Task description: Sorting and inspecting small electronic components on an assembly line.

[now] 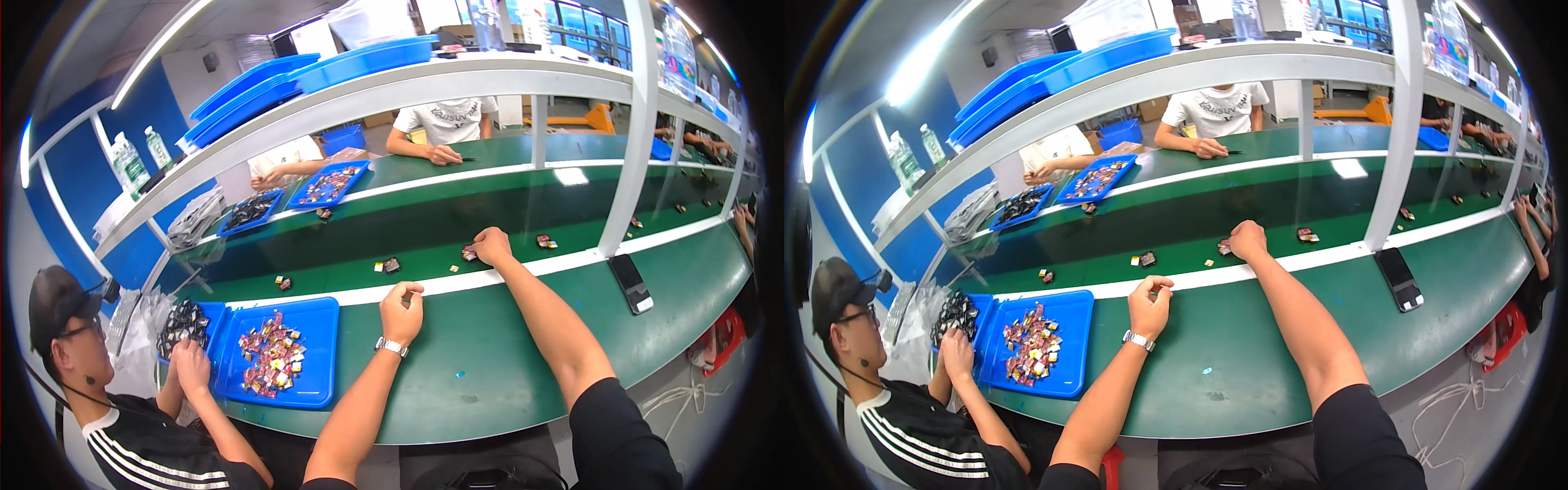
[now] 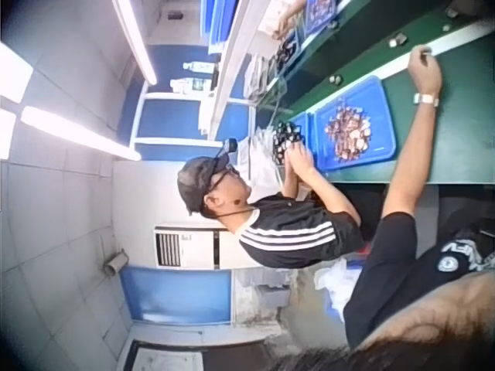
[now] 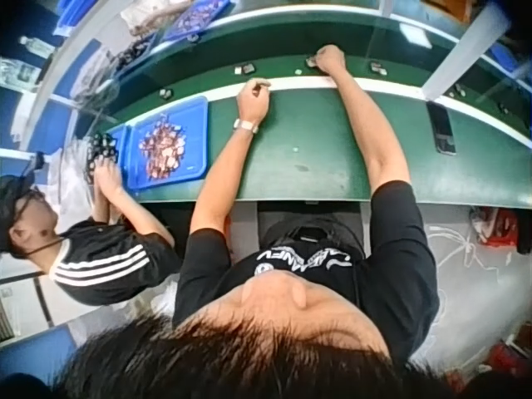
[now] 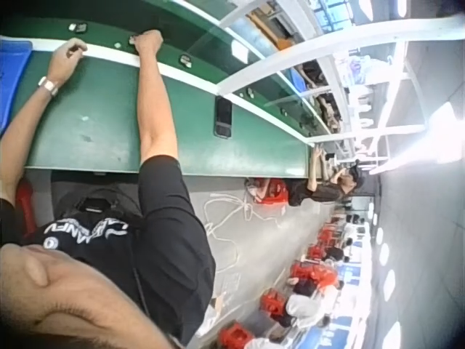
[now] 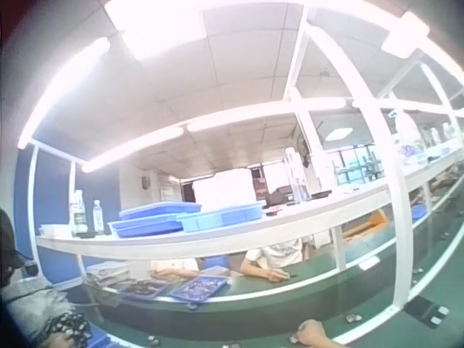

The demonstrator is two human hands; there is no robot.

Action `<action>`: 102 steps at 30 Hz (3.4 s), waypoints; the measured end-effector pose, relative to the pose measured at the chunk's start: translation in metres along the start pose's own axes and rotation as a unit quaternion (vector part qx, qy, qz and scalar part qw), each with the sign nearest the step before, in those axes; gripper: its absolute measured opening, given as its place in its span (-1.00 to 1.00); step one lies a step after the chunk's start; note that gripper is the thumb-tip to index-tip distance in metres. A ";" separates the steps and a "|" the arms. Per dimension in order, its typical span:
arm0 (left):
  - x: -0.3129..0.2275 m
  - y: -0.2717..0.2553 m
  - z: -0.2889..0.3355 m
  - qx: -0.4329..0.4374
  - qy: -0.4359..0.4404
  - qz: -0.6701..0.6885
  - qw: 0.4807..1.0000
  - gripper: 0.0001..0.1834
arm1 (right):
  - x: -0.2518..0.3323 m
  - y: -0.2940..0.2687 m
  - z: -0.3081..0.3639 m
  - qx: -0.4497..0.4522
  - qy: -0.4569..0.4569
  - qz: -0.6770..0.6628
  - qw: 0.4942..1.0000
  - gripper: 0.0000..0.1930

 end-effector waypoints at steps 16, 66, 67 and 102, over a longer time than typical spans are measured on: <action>0.049 -0.030 -0.033 -0.142 -0.110 0.114 0.977 -0.90 | 0.117 0.120 0.017 0.006 -0.126 -0.002 0.992 -0.38; -0.006 0.060 0.040 0.446 -0.230 0.238 0.831 -0.60 | 0.093 -0.037 0.152 0.092 -0.395 -0.171 0.898 -0.93; -0.007 0.061 0.040 0.447 -0.228 0.236 0.832 -0.60 | 0.093 -0.037 0.152 0.089 -0.396 -0.171 0.898 -0.93; -0.001 0.059 0.036 0.373 -0.221 0.251 0.865 -0.67 | 0.094 -0.030 0.161 -0.014 -0.355 -0.170 0.919 -0.79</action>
Point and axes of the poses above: each hand's wrist, its own z-axis away from the middle knuckle, its own y-axis out of the palm, x = y × z, the point moved 7 cm from there along -z, towards the middle knuckle, and after that the axes turned 15 degrees about -y, right-handed, at the moved point
